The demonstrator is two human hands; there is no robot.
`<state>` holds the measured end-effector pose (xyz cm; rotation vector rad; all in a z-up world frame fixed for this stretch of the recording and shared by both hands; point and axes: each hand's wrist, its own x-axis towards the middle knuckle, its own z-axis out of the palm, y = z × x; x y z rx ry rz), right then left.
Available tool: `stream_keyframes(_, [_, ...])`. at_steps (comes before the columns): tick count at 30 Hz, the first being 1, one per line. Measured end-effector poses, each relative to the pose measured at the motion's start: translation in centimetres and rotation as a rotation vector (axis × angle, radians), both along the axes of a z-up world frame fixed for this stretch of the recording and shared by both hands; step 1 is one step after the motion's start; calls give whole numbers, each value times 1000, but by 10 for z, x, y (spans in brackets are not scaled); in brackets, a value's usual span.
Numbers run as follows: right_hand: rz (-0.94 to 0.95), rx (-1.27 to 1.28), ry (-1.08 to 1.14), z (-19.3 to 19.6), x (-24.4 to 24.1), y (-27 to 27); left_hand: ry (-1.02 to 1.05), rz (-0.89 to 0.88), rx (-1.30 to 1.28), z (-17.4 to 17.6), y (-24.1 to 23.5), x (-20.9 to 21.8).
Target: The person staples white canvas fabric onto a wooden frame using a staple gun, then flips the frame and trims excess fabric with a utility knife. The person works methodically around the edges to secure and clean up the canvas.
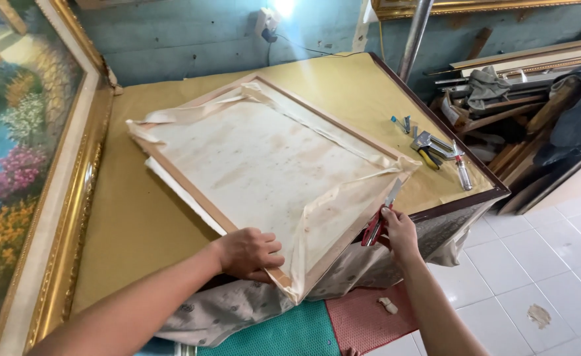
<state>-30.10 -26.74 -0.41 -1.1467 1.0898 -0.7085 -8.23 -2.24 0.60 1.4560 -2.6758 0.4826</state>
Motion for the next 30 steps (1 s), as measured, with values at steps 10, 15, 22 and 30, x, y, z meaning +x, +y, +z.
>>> stream_keyframes(10, [271, 4, 163, 37, 17, -79, 193, 8, 13, 23, -70, -60])
stream_keyframes(15, [397, -31, 214, 20, 46, -137, 255, 167, -12, 6, -112, -75])
stream_keyframes(22, [297, 62, -9, 35, 55, -168, 299, 398, -38, -22, -200, -77])
stream_keyframes(30, [174, -3, 331, 25, -47, -124, 440, 691, -61, -30, -253, -88])
